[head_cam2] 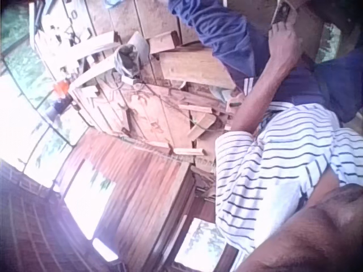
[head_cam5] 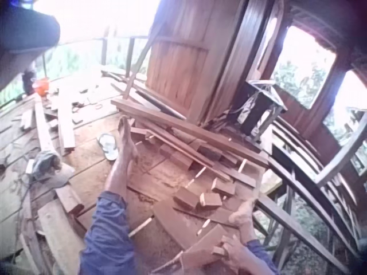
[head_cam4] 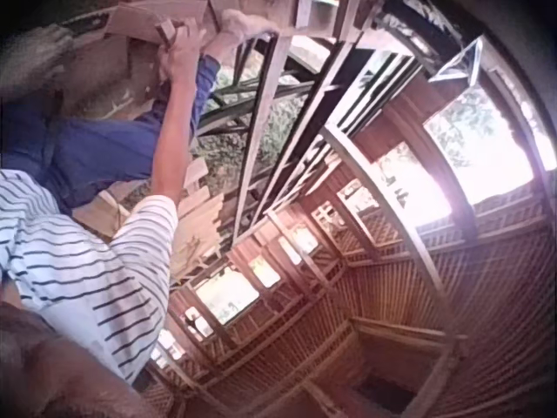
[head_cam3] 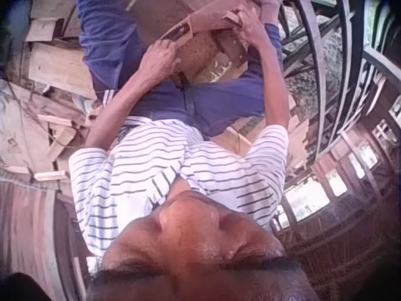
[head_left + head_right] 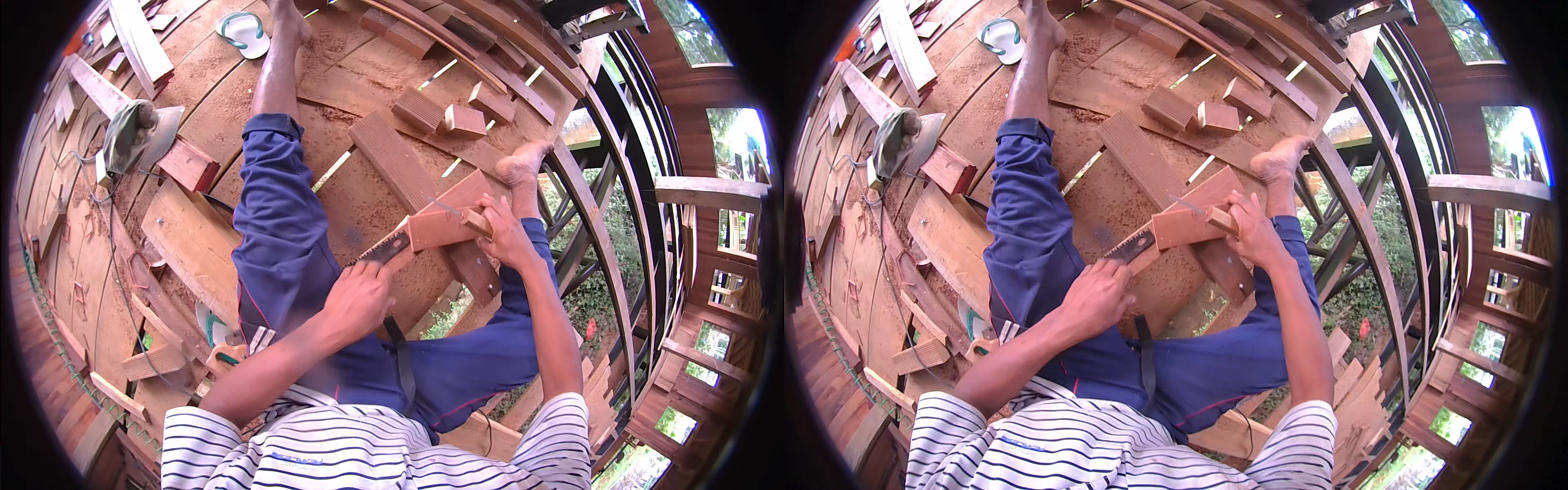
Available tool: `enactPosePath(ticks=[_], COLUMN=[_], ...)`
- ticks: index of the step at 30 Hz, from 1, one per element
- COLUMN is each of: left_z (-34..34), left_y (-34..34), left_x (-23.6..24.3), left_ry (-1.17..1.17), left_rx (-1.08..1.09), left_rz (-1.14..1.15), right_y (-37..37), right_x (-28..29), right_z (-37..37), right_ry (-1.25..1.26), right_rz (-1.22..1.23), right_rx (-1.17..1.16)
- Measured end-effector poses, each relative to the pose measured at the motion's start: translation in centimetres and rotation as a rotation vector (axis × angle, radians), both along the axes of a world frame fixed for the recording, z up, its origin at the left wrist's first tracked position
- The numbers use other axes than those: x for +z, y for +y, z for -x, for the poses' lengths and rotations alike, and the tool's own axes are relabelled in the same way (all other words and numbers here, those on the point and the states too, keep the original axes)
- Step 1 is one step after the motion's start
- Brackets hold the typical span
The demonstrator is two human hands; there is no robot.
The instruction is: The person sits on a wooden floor and uses a chisel to carve a small rectangular piece of wood held between their legs. They repeatedly chip away at the wood's surface, creating shavings, and occasionally adjust the wood's position.
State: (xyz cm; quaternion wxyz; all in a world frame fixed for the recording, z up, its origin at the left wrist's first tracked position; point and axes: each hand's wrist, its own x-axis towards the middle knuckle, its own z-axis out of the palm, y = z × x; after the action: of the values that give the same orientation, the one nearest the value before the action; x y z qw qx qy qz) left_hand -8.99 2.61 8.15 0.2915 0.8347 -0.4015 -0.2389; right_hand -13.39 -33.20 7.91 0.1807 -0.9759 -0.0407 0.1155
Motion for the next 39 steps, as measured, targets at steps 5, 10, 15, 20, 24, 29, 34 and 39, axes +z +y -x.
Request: enactPosePath(ticks=[5, 10, 15, 20, 24, 29, 34, 39], left_z=[-1.5, -3.5, -3.6, -3.8, -4.4, -5.2, -5.1, -4.9], left_y=[-3.4, -3.3, -2.9, -2.9, -2.8, -3.0, -4.0, -3.6], left_x=[-2.4, -4.4, -4.4, -4.4, -5.4, -6.6, -6.6, -6.3], left_ry=[-0.051, 0.149, 0.195, 0.180, 0.246, 0.316, 0.346, 0.347], left_rx=[0.238, 0.233, 0.364, 0.372, 0.382, 0.342, 0.362, 0.405], left_rz=[-0.160, -0.215, -0.171, -0.172, -0.167, -0.201, -0.198, -0.153], right_y=[-0.1, 0.1, 0.4, 1.6, 2.1, 3.4, 9.0, 10.6], right_x=[0.2, 0.3, -0.1, 0.1, -0.1, -0.2, -0.6, -1.8], right_z=[-0.5, -0.2, -0.5, -1.2, -1.0, -0.6, -0.6, -2.2], right_ry=[0.015, 0.020, -0.012, 0.023, 0.007, -0.066, -0.139, -0.115], right_rz=[-0.024, -0.035, -0.054, -0.044, 0.049, 0.055, -0.006, 0.043], right_rx=[-0.006, -0.011, 0.007, 0.018, 0.034, -0.021, -0.086, -0.046])
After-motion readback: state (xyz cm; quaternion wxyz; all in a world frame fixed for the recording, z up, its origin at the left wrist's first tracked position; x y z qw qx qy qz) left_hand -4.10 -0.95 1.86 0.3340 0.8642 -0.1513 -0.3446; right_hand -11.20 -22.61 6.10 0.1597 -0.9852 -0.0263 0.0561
